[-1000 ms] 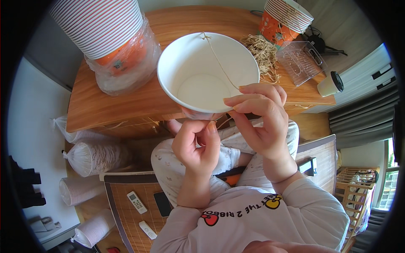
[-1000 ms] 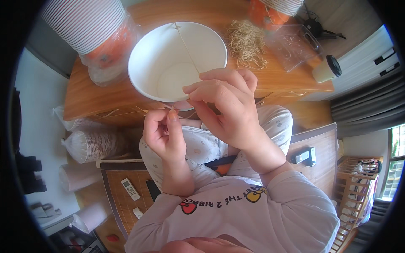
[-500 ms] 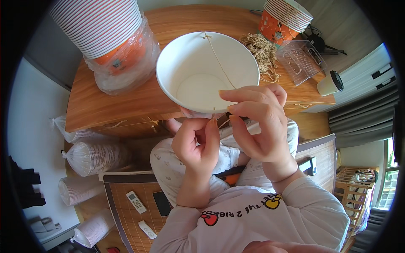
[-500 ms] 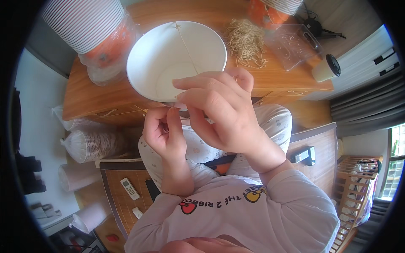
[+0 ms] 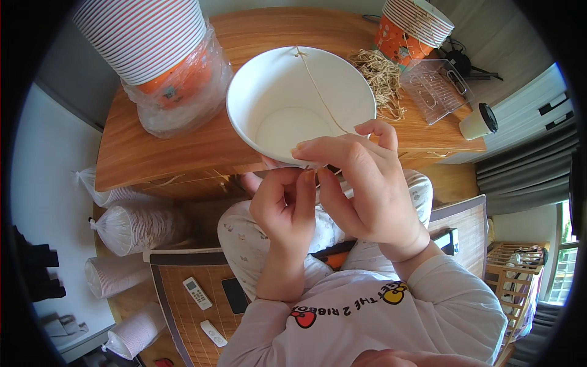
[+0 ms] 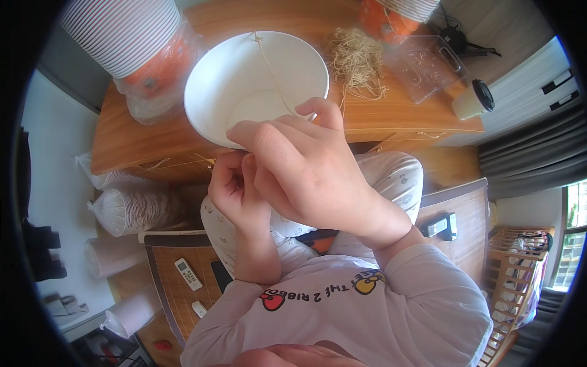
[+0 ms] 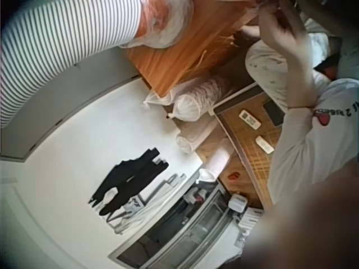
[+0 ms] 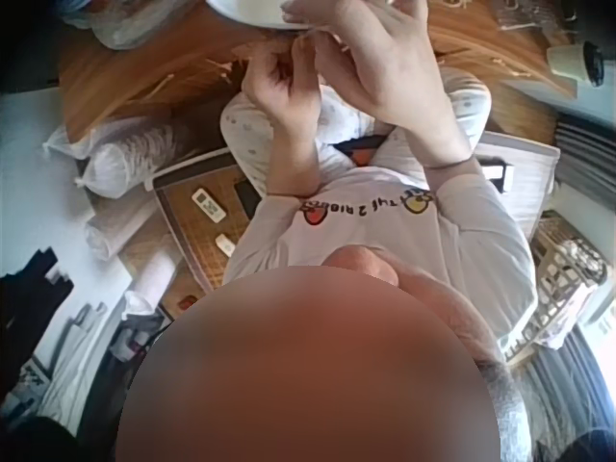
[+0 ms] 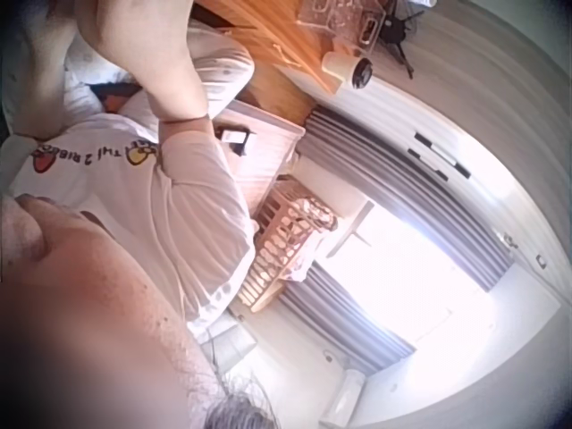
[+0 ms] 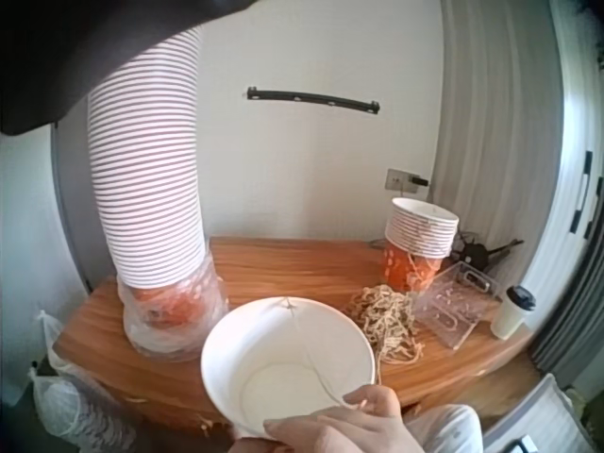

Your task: The person is attaching a thin yellow string to a paper bucket to make a handle.

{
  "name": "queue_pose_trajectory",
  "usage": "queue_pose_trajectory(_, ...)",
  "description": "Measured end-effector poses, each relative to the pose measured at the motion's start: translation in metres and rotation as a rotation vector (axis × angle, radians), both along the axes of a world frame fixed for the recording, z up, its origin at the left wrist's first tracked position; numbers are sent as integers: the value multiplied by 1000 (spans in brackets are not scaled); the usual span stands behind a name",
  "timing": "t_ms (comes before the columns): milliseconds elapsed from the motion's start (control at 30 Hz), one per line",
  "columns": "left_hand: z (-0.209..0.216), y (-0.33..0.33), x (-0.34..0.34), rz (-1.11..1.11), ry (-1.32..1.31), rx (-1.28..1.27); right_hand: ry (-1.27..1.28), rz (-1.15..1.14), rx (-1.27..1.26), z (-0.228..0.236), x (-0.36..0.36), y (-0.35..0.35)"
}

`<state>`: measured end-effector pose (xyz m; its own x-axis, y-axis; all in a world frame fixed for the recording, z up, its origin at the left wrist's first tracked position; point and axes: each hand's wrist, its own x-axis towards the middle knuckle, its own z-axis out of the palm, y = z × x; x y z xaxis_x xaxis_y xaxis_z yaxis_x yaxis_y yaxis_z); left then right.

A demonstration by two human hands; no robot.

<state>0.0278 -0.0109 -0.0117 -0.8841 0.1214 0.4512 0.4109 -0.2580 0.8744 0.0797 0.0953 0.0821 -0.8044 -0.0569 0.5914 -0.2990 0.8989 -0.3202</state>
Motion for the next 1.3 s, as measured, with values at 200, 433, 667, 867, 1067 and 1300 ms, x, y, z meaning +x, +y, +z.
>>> queue_pose_trajectory(200,-4,3,-1,41,-2,43,-11,22,-118,-3,1,-1)
queue_pose_trajectory(433,-4,-2,-1,-32,28,14,110,24,-149,-8,7,3)
queue_pose_trajectory(667,-3,2,-4,39,158,58,219,156,-217,-32,16,6)
queue_pose_trajectory(867,2,3,7,-31,42,267,216,224,-217,-54,21,2)
queue_pose_trajectory(1067,4,-19,-1,-294,-24,130,174,267,-163,-63,26,2)
queue_pose_trajectory(1300,2,-17,-5,-503,-258,339,230,200,29,-71,27,-1)
